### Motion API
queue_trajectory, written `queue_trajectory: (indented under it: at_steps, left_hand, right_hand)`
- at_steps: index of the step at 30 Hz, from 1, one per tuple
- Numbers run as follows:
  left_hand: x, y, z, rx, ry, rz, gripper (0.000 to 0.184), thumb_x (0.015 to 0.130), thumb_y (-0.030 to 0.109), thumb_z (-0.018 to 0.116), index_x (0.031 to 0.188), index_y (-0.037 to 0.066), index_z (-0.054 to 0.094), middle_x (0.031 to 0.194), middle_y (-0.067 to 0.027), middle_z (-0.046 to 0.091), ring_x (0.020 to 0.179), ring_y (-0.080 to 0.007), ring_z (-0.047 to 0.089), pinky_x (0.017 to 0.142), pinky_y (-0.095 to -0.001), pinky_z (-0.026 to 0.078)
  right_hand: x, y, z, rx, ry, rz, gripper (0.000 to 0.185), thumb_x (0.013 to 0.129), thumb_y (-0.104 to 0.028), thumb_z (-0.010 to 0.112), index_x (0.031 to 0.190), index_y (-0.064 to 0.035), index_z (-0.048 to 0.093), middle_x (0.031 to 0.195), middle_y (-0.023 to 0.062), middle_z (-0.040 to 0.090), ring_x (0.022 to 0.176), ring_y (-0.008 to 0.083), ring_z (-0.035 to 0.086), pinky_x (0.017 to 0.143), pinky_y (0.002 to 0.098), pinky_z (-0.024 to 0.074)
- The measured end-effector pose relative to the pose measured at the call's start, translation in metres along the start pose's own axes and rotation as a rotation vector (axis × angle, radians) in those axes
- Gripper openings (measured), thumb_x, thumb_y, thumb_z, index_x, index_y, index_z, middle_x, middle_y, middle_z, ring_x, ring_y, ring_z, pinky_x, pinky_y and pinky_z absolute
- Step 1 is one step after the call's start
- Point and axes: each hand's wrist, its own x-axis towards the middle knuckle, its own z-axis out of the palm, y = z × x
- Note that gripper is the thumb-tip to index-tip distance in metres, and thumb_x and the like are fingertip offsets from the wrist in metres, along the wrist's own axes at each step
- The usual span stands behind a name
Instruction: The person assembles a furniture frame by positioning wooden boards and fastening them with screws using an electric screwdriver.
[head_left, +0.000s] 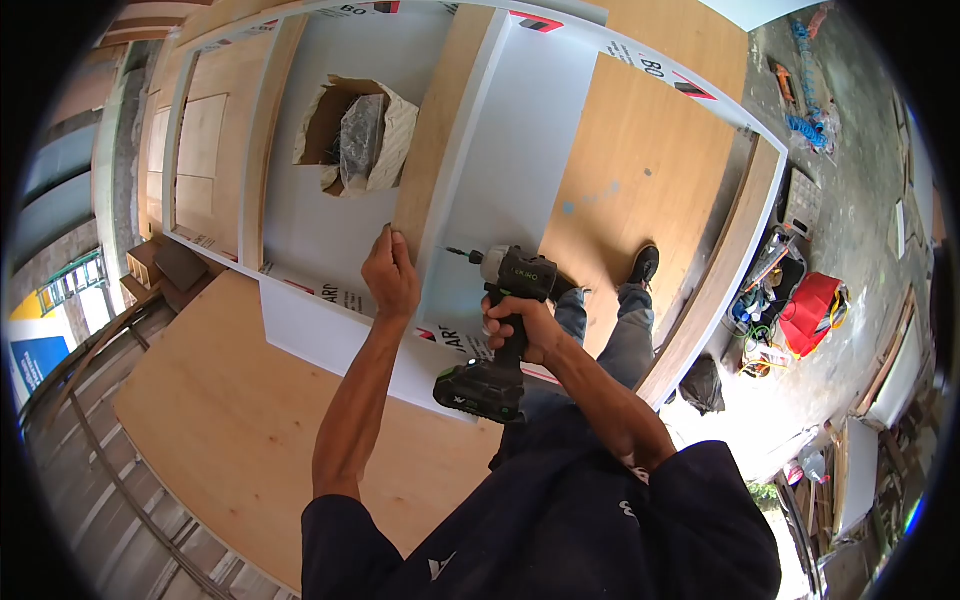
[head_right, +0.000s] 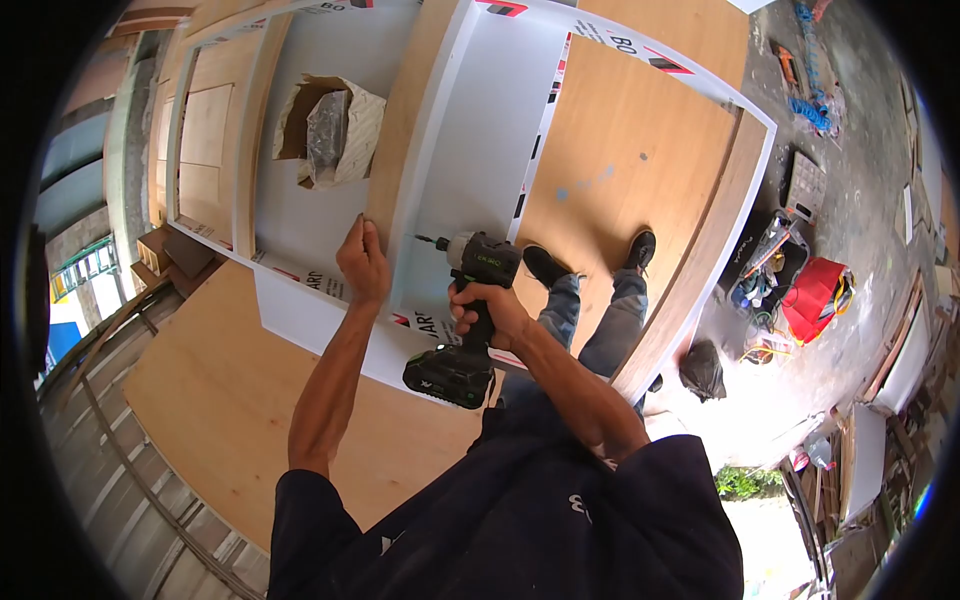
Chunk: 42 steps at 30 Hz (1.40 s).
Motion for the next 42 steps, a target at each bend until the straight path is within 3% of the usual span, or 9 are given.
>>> queue_trajectory:
  at_steps: [20, 25, 31, 38, 42]
  left_hand:
    - [0.004, 0.005, -0.003, -0.067, 0.003, 0.016, 0.027, 0.097, 0.011, 0.050, 0.106, -0.012, 0.061, 0.084, -0.0255, 0.064, 0.073, -0.0396, 0.064, 0.064, -0.0421, 0.049]
    - [0.006, 0.007, 0.001, -0.115, 0.074, 0.026, 0.023, 0.098, 0.011, 0.050, 0.094, -0.010, 0.060, 0.070, -0.0210, 0.057, 0.059, -0.0312, 0.054, 0.055, -0.0386, 0.042]
    - [0.008, 0.010, 0.000, -0.184, 0.050, -0.010, 0.023, 0.097, 0.010, 0.050, 0.085, -0.008, 0.056, 0.062, -0.0155, 0.048, 0.053, -0.0222, 0.042, 0.050, -0.0341, 0.036]
    - [0.009, 0.007, -0.001, -0.190, 0.014, -0.051, 0.023, 0.097, 0.011, 0.050, 0.086, -0.008, 0.057, 0.063, -0.0149, 0.050, 0.054, -0.0214, 0.043, 0.051, -0.0336, 0.037]
    - [0.008, 0.007, 0.002, -0.246, 0.023, -0.059, 0.024, 0.097, 0.015, 0.053, 0.091, -0.008, 0.059, 0.068, -0.0158, 0.056, 0.058, -0.0240, 0.048, 0.056, -0.0339, 0.042]
  right_hand:
    - [0.005, -0.014, 0.005, -0.065, 0.000, 0.057, 0.014, 0.078, 0.000, 0.056, 0.091, 0.0001, 0.056, 0.068, 0.0074, 0.054, 0.050, 0.0089, 0.042, 0.053, 0.0273, 0.0431]
    - [0.012, -0.014, -0.005, -0.056, -0.055, 0.076, 0.014, 0.078, -0.001, 0.057, 0.092, -0.0014, 0.057, 0.069, 0.0060, 0.055, 0.050, 0.0070, 0.041, 0.054, 0.0258, 0.0429]
    - [0.015, -0.014, -0.004, -0.079, -0.049, 0.068, 0.013, 0.078, -0.002, 0.057, 0.091, -0.0019, 0.057, 0.068, 0.0061, 0.055, 0.049, 0.0070, 0.041, 0.053, 0.0255, 0.0431]
    - [0.016, -0.016, 0.002, -0.066, -0.037, 0.068, 0.012, 0.076, -0.001, 0.057, 0.089, -0.0002, 0.056, 0.067, 0.0068, 0.054, 0.049, 0.0083, 0.042, 0.052, 0.0270, 0.0432]
    - [0.014, -0.017, 0.003, -0.060, -0.045, 0.088, 0.018, 0.077, -0.002, 0.057, 0.095, 0.0005, 0.056, 0.069, 0.0076, 0.055, 0.050, 0.0082, 0.043, 0.053, 0.0267, 0.0440]
